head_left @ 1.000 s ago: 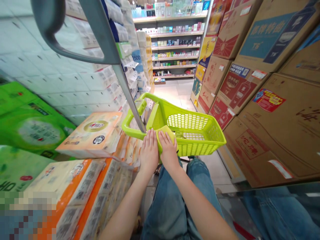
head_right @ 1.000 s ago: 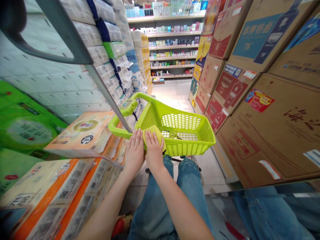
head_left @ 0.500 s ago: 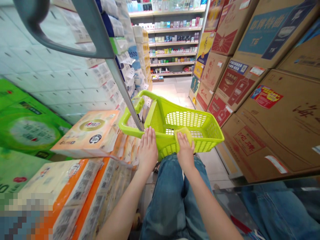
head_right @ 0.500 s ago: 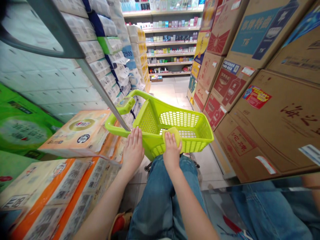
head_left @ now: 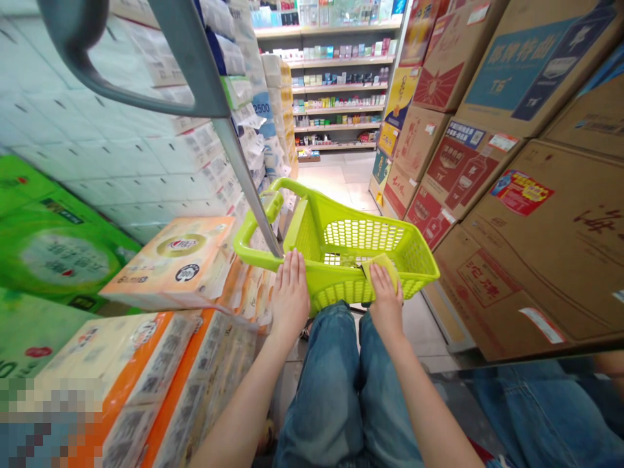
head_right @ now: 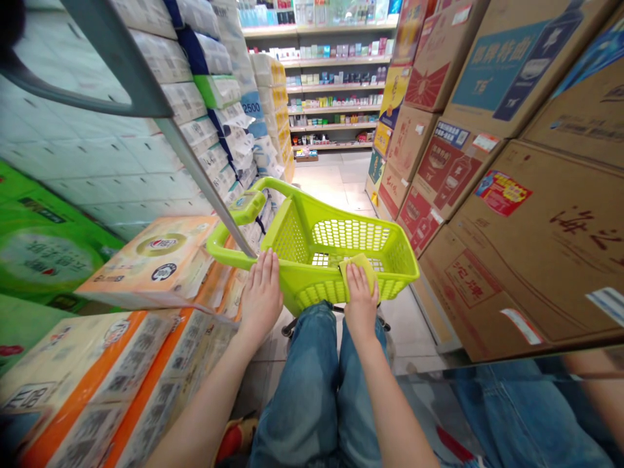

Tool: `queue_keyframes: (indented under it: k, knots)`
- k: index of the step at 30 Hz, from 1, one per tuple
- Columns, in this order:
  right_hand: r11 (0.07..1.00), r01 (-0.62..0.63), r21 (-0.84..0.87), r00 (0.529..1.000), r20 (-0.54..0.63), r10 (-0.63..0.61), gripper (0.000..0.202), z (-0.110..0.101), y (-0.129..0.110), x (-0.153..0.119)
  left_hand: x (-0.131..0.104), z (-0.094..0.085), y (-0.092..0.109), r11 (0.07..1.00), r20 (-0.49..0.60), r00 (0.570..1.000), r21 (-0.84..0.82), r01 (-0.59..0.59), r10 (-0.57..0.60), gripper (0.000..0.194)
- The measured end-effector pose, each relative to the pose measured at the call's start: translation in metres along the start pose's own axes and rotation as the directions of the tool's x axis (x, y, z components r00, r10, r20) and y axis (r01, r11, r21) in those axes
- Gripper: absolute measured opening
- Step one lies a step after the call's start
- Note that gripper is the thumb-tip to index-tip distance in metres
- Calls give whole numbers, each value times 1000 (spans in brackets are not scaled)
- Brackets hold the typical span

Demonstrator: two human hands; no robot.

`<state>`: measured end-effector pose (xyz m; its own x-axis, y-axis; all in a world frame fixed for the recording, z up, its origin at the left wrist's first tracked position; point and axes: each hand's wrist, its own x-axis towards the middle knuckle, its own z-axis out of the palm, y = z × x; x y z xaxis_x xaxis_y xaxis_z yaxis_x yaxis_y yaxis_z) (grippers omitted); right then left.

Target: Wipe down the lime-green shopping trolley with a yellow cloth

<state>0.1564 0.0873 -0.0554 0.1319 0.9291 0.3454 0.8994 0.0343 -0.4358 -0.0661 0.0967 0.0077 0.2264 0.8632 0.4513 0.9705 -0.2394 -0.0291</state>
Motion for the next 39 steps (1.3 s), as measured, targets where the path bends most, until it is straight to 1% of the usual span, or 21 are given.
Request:
queue_keyframes:
  k: [2,4,7,9,10,11,12,14,16,18,19,20,21,23,25,27,29,31,33,37,39]
  knots:
    - [999,-39,-12,999,24,40,90,-1,-13,3,0,1,0,1000,-5,1000,-2,6,-6,75]
    - [1000,-11,4,996,85,11,90,-1,-47,8,0,1,1,1000,-12,1000,4,8,-8,73]
    - [983,155,100,969,181,-171,89,2,-109,15,1,1,2,1000,-21,1000,16,16,-16,68]
    - [967,203,154,957,178,-230,85,5,-134,18,1,1,2,999,-26,999,25,24,-23,65]
    - [960,220,171,953,171,-249,84,6,-138,17,1,1,2,999,-27,999,29,23,-22,64]
    - [956,233,180,952,161,-262,84,7,-135,17,1,1,2,999,-26,999,31,20,-19,64]
    - [954,242,179,951,149,-269,84,8,-126,15,1,0,2,999,-23,1000,31,16,-15,65]
    - [960,236,153,960,117,-254,85,8,-93,9,1,0,1,1000,-20,1000,22,9,-9,68]
    - [981,171,95,982,66,-178,88,7,-54,3,0,-1,1,1000,-17,1000,8,8,-7,72]
    - [997,77,30,997,20,-78,90,5,-23,-1,0,-1,2,1000,-14,1000,1,5,-5,75]
    - [1000,27,2,1000,9,-28,91,3,-16,-2,0,-1,2,1000,-14,1000,1,5,-5,75]
    - [1000,-16,-19,1000,9,16,92,2,-15,-1,1,-1,2,1000,-15,1000,3,7,-7,75]
    - [999,-44,-32,999,24,45,93,1,-21,0,1,-1,3,1000,-15,1000,7,9,-9,74]
    - [999,-36,-16,995,88,37,94,1,-52,5,1,-1,3,1000,-14,1000,15,14,-13,71]
    - [995,68,68,983,168,-78,93,2,-93,10,1,0,3,1000,-10,1000,20,17,-17,67]
    - [979,141,149,966,196,-169,91,3,-127,14,1,0,3,1000,-10,1000,20,23,-23,63]
    - [964,183,194,955,198,-221,89,4,-140,15,1,1,2,999,-10,1000,15,28,-28,61]
    - [959,199,200,955,181,-236,89,4,-126,13,1,0,2,1000,-10,1000,7,23,-23,63]
    - [967,190,172,967,137,-214,91,4,-91,8,1,0,1,1000,-11,1000,-3,13,-13,68]
    - [995,79,55,996,35,-81,91,0,-8,-2,0,-1,1,1000,-21,1000,-21,4,-4,75]
    - [1000,30,6,1000,11,-30,91,-2,10,-4,-1,-1,0,1000,-19,1000,-24,4,-4,76]
